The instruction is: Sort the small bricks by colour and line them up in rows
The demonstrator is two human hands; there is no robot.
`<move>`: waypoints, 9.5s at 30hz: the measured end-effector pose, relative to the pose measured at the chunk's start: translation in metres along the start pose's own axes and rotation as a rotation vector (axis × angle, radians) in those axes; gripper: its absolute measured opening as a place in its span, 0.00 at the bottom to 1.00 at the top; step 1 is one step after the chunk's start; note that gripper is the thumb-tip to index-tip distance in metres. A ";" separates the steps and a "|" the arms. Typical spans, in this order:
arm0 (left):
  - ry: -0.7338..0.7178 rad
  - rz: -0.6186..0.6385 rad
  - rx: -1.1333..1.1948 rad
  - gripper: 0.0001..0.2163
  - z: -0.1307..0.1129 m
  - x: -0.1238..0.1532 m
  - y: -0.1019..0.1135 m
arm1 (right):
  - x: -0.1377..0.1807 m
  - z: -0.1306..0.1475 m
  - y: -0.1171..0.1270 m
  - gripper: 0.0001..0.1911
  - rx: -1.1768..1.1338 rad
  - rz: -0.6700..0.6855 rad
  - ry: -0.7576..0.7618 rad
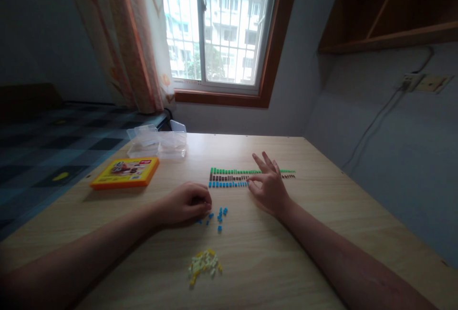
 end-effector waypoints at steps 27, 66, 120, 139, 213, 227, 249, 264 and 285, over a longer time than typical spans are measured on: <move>-0.002 0.031 0.027 0.07 0.001 -0.001 -0.002 | -0.002 0.015 0.018 0.10 -0.111 -0.067 0.125; 0.056 0.107 0.124 0.06 0.011 -0.002 -0.007 | 0.029 0.113 -0.012 0.10 -0.371 0.425 0.475; 0.044 0.066 0.111 0.06 0.013 -0.004 -0.005 | 0.001 0.015 -0.001 0.16 -0.079 0.091 0.183; 0.045 0.065 0.099 0.09 0.011 -0.003 -0.004 | 0.006 0.015 -0.011 0.13 -0.115 0.181 0.204; 0.037 0.088 0.087 0.09 0.007 -0.002 -0.004 | 0.005 0.020 0.012 0.17 -0.156 0.091 0.245; 0.031 0.079 0.082 0.08 0.007 -0.003 -0.003 | 0.004 -0.005 -0.007 0.16 -0.027 0.153 0.075; 0.033 0.085 0.070 0.08 0.008 -0.003 -0.004 | 0.003 -0.014 0.000 0.14 -0.039 0.093 -0.008; 0.030 0.078 0.066 0.08 0.006 -0.002 -0.003 | 0.002 -0.004 0.001 0.15 -0.029 0.071 0.062; 0.026 0.080 0.058 0.08 0.009 -0.002 -0.004 | 0.002 -0.007 -0.001 0.14 -0.023 0.085 0.021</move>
Point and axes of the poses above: each hand's wrist, its own x-axis away from the middle knuckle, its own y-axis out of the back of the hand, z = x × y, the point moved 9 cm from there along -x, towards the middle knuckle, and after that the axes turned 5 degrees about y, right-handed, at the moved point
